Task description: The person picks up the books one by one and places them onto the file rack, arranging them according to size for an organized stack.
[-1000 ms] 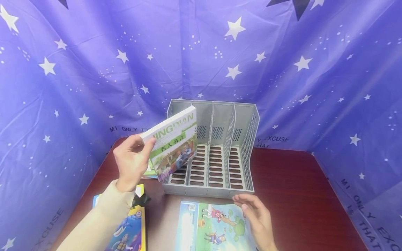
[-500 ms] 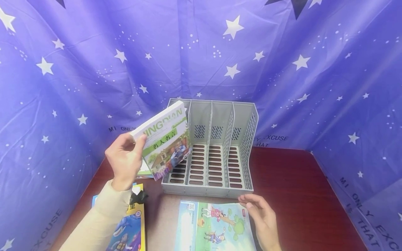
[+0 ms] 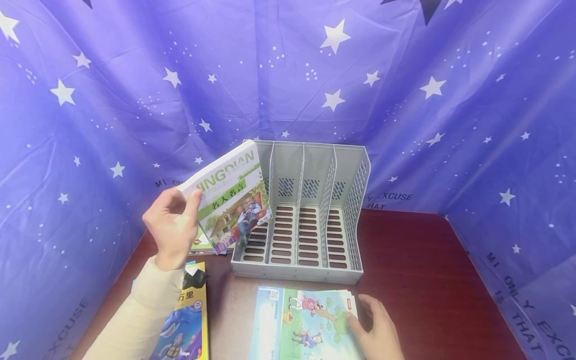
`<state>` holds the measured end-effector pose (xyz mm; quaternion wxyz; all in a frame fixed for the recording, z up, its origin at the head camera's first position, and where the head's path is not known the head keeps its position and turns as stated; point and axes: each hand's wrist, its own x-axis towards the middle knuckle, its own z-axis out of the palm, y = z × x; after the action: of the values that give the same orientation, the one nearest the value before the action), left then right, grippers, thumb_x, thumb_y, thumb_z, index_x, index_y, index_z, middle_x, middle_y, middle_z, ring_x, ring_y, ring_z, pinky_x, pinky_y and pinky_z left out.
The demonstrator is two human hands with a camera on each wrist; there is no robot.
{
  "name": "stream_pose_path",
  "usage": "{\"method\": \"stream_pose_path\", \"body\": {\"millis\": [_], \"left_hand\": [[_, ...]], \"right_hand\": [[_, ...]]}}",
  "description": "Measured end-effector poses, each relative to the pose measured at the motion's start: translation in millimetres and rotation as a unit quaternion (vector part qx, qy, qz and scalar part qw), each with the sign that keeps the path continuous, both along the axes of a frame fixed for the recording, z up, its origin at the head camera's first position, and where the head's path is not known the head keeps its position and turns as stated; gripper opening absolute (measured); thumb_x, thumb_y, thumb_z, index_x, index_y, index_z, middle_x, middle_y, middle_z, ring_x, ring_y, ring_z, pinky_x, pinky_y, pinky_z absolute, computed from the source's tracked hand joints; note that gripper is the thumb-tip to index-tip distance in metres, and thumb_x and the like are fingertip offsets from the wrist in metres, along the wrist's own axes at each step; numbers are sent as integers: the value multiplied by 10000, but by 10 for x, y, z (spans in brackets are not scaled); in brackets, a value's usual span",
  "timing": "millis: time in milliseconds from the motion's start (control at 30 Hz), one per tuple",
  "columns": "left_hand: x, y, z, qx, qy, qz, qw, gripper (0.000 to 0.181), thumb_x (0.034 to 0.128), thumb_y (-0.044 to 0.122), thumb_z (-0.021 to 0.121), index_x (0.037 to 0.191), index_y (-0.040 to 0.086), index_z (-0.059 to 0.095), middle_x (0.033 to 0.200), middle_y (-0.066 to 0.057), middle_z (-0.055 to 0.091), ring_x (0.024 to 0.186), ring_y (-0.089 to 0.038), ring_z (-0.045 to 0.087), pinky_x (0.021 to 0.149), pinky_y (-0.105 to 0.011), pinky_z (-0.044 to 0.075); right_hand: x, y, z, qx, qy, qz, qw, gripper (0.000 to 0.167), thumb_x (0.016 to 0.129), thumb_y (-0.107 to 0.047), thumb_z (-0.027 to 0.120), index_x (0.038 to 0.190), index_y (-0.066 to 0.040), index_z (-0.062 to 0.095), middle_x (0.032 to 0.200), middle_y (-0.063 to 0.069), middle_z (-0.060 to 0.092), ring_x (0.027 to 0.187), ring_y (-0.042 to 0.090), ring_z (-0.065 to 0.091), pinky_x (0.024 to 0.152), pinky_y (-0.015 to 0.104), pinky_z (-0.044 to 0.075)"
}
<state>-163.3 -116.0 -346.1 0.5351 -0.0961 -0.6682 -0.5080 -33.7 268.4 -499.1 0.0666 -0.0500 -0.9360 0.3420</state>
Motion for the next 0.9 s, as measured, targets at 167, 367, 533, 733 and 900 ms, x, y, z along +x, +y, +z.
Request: {"method": "stream_pose_path", "body": {"millis": [167,367,533,733,900], "left_hand": [[-16,-20,-12,56,20,110,9999,123,804,10,790,873,-70,725,761,-166,724,715,-108,679,671,-149,564],[-64,-36,-17,195,173,368,9990,122,788,5,791,828,-81,714,732,-173,710,654,-151,669,649,-123,546],[-102,38,-28,295,245,437,9983,121,783,2,784,798,-83,698,723,-176,693,665,-197,667,655,-134,555],[-193,267,-96,200,398,647,9969,159,797,52,781,767,-62,675,720,-165,670,652,-280,639,664,-121,531],[-317,426,-207,218,486,815,9952,135,796,36,774,784,-51,671,749,-156,676,649,-277,635,629,-189,544]], "right_hand": [[29,36,-76,300,-447,150,9984,720,862,-407,755,1366,29,481,1315,273,555,1126,458,599,929,592,488],[48,48,-60,323,-680,73,9971,753,872,-441,734,1380,41,459,1329,289,530,1145,478,580,937,598,485],[65,50,-81,370,-447,19,9983,701,868,-394,749,1349,48,493,1292,278,560,1113,459,605,922,591,495],[53,22,-73,200,-1163,-132,9929,751,883,-451,716,1395,30,451,1359,279,515,1207,471,546,986,591,459],[65,-1,-64,115,-1390,-165,9901,751,889,-460,706,1402,21,444,1383,280,497,1242,487,513,1002,607,438]]}}
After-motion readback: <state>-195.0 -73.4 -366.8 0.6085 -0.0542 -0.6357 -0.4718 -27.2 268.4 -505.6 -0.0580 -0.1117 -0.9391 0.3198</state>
